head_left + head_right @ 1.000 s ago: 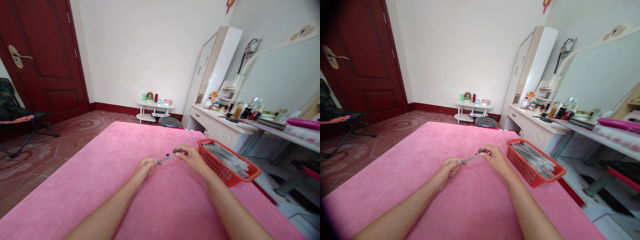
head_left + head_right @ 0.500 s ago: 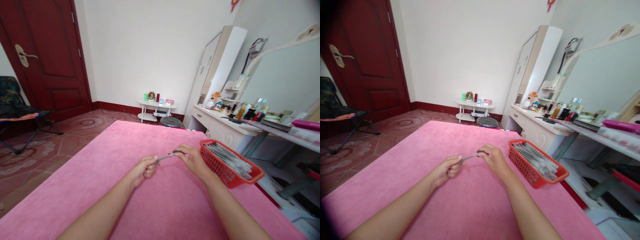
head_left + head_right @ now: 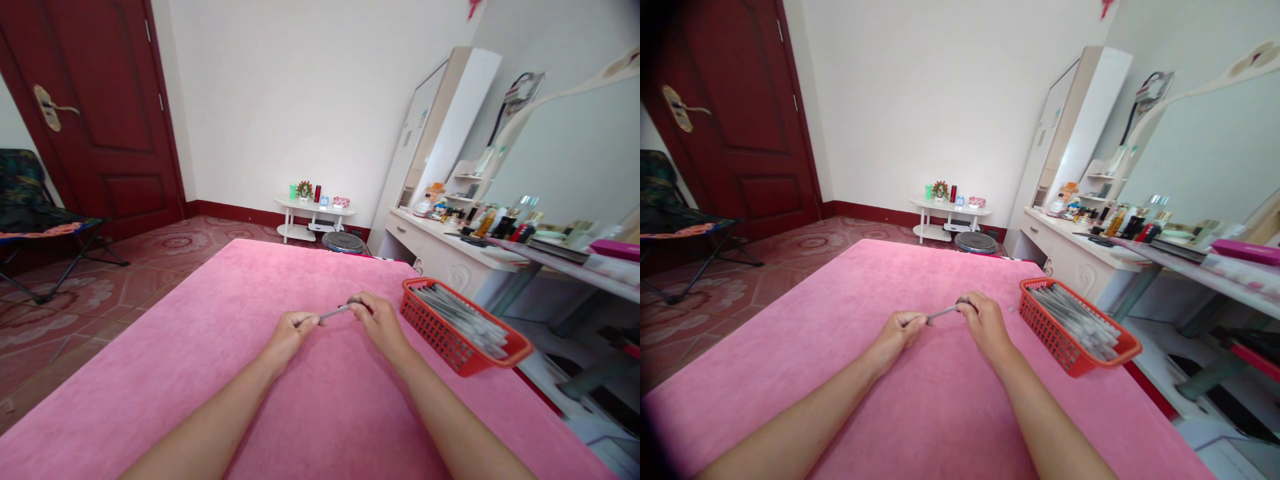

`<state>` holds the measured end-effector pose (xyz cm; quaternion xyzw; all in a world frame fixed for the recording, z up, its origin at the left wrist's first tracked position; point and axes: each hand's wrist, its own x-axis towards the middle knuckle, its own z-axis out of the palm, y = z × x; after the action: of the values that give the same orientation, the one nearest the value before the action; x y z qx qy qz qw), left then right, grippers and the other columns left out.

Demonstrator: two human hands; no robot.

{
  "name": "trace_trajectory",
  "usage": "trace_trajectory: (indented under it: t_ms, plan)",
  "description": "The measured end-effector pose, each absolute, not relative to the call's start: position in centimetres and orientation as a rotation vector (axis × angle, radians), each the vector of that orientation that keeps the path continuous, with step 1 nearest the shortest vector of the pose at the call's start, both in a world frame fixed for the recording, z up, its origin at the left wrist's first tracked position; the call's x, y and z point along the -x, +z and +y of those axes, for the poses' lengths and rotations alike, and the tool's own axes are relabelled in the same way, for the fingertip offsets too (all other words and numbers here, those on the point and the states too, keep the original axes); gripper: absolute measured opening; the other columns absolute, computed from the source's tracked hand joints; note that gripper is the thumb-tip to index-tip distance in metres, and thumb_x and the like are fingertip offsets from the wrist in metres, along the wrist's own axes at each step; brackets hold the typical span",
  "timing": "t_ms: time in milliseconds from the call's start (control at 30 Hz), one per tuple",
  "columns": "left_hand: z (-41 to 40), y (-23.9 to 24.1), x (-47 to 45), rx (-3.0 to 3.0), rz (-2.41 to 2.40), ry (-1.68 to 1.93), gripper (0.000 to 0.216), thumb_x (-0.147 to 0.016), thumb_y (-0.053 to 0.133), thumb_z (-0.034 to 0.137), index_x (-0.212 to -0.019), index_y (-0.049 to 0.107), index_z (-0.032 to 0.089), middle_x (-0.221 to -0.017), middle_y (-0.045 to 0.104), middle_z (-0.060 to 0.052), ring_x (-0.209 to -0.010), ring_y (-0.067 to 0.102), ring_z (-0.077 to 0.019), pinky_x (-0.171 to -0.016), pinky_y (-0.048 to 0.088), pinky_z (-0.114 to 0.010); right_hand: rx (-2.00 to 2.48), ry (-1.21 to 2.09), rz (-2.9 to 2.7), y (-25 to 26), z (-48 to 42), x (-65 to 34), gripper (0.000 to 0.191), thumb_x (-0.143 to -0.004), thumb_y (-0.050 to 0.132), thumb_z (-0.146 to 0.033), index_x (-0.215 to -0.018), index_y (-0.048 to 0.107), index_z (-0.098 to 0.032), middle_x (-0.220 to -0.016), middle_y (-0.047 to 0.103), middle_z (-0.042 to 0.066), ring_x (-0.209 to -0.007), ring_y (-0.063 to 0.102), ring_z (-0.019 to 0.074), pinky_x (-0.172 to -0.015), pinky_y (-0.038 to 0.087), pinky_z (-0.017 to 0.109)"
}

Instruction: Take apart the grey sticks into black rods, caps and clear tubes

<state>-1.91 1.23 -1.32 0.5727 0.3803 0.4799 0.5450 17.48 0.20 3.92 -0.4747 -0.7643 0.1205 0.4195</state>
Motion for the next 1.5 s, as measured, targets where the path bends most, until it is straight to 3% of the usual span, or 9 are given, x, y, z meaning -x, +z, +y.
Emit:
trace_trajectory:
  t_ms: [100, 200, 400, 600, 767, 933, 1200, 1367, 1500]
  plan:
    - [1.4, -1.3, 1.8, -1.534, 0.974, 1.216, 0.025, -0.074, 0.056, 0.033, -0.075, 0.071, 0.012, -0.058, 0.057, 0.0, -0.054, 0.044, -0.0108, -0.052, 0.03, -0.022, 1.231, 0.332, -1.88, 3.4, 0.4, -17.5, 0.017, -0.08, 0.045, -0.02, -0.073, 0.06, -0.016, -0.062, 0.054, 0.0, -0.061, 0.05, 0.013, -0.056, 0.036, 0.022]
    - [1.3, -1.3, 1.8, -1.67, 0.992, 1.239, 0.023, -0.076, 0.053, 0.028, -0.078, 0.07, 0.013, -0.067, 0.063, -0.002, -0.06, 0.049, -0.0126, -0.056, 0.034, -0.022, 1.279, 0.361, -1.857, 3.2, 0.6, -17.5, 0.019, -0.079, 0.045, -0.021, -0.07, 0.06, -0.015, -0.056, 0.05, -0.001, -0.056, 0.047, 0.012, -0.053, 0.033, 0.022]
    - [1.0, -1.3, 2.2, -2.062, 0.987, 1.311, 0.025, -0.082, 0.047, 0.027, -0.078, 0.068, 0.014, -0.063, 0.058, -0.002, -0.057, 0.048, -0.0116, -0.054, 0.034, -0.022, 1.396, 0.531, -1.819, 3.1, 1.1, -17.6, 0.023, -0.076, 0.045, -0.026, -0.059, 0.057, -0.015, -0.046, 0.044, -0.003, -0.046, 0.041, 0.0106, -0.046, 0.03, 0.022]
    - [1.0, -0.9, 3.1, -2.559, 0.943, 1.309, 0.023, -0.084, 0.046, 0.026, -0.088, 0.066, 0.016, -0.064, 0.058, -0.003, -0.057, 0.048, -0.0115, -0.055, 0.033, -0.023, 1.49, 1.015, -1.703, 3.1, 1.1, -18.5, 0.024, -0.067, 0.052, -0.034, -0.051, 0.05, -0.016, -0.041, 0.034, -0.006, -0.036, 0.033, 0.0077, -0.037, 0.031, 0.022]
    - [0.7, -0.9, 3.2, -2.678, 0.91, 1.353, 0.023, -0.084, 0.045, 0.023, -0.092, 0.065, 0.015, -0.063, 0.057, -0.003, -0.056, 0.047, -0.0117, -0.055, 0.032, -0.024, 1.43, 1.312, -1.536, 3.4, 0.7, -18.8, 0.028, -0.064, 0.057, -0.041, -0.055, 0.053, -0.015, -0.043, 0.039, -0.006, -0.035, 0.031, 0.0052, -0.036, 0.033, 0.021]
    - [0.6, -0.7, 2.7, -2.365, 0.966, 1.287, 0.025, -0.084, 0.045, 0.028, -0.082, 0.067, 0.015, -0.061, 0.056, -0.002, -0.054, 0.046, -0.0104, -0.054, 0.031, -0.022, 1.403, 1.084, -1.624, 3.8, 0.8, -18.1, 0.027, -0.066, 0.055, -0.039, -0.054, 0.054, -0.015, -0.042, 0.036, -0.006, -0.035, 0.034, 0.0066, -0.038, 0.034, 0.022]
    - [0.8, 0.1, 1.6, -1.701, 0.958, 1.142, 0.032, -0.077, 0.05, 0.036, -0.061, 0.063, 0.011, -0.05, 0.039, 0.003, -0.05, 0.034, -0.0084, -0.049, 0.025, -0.021, 1.316, 0.691, -1.774, 3.3, 0.9, -17.9, 0.023, -0.076, 0.046, -0.028, -0.058, 0.054, -0.015, -0.047, 0.042, -0.004, -0.045, 0.04, 0.0094, -0.046, 0.031, 0.022]
    - [0.9, 0.2, 1.7, -1.339, 0.944, 1.01, 0.037, -0.074, 0.052, 0.045, -0.071, 0.064, 0.009, -0.042, 0.023, 0.008, -0.039, 0.017, -0.0051, -0.041, 0.012, -0.021, 1.263, 0.471, -1.864, 3.2, 0.7, -17.8, 0.021, -0.078, 0.045, -0.023, -0.062, 0.056, -0.016, -0.052, 0.046, -0.003, -0.053, 0.043, 0.0111, -0.052, 0.031, 0.022]
    - [1.6, -0.3, 2.5, -1.071, 0.782, 0.774, 0.033, -0.072, 0.056, 0.045, -0.071, 0.056, 0.012, -0.042, 0.017, 0.011, -0.038, 0.006, -0.0041, -0.039, 0.004, -0.022, 1.183, 0.329, -1.944, 3.1, 0.4, -17.7, 0.018, -0.08, 0.044, -0.019, -0.069, 0.059, -0.016, -0.063, 0.054, 0.0, -0.063, 0.049, 0.0128, -0.059, 0.034, 0.022]
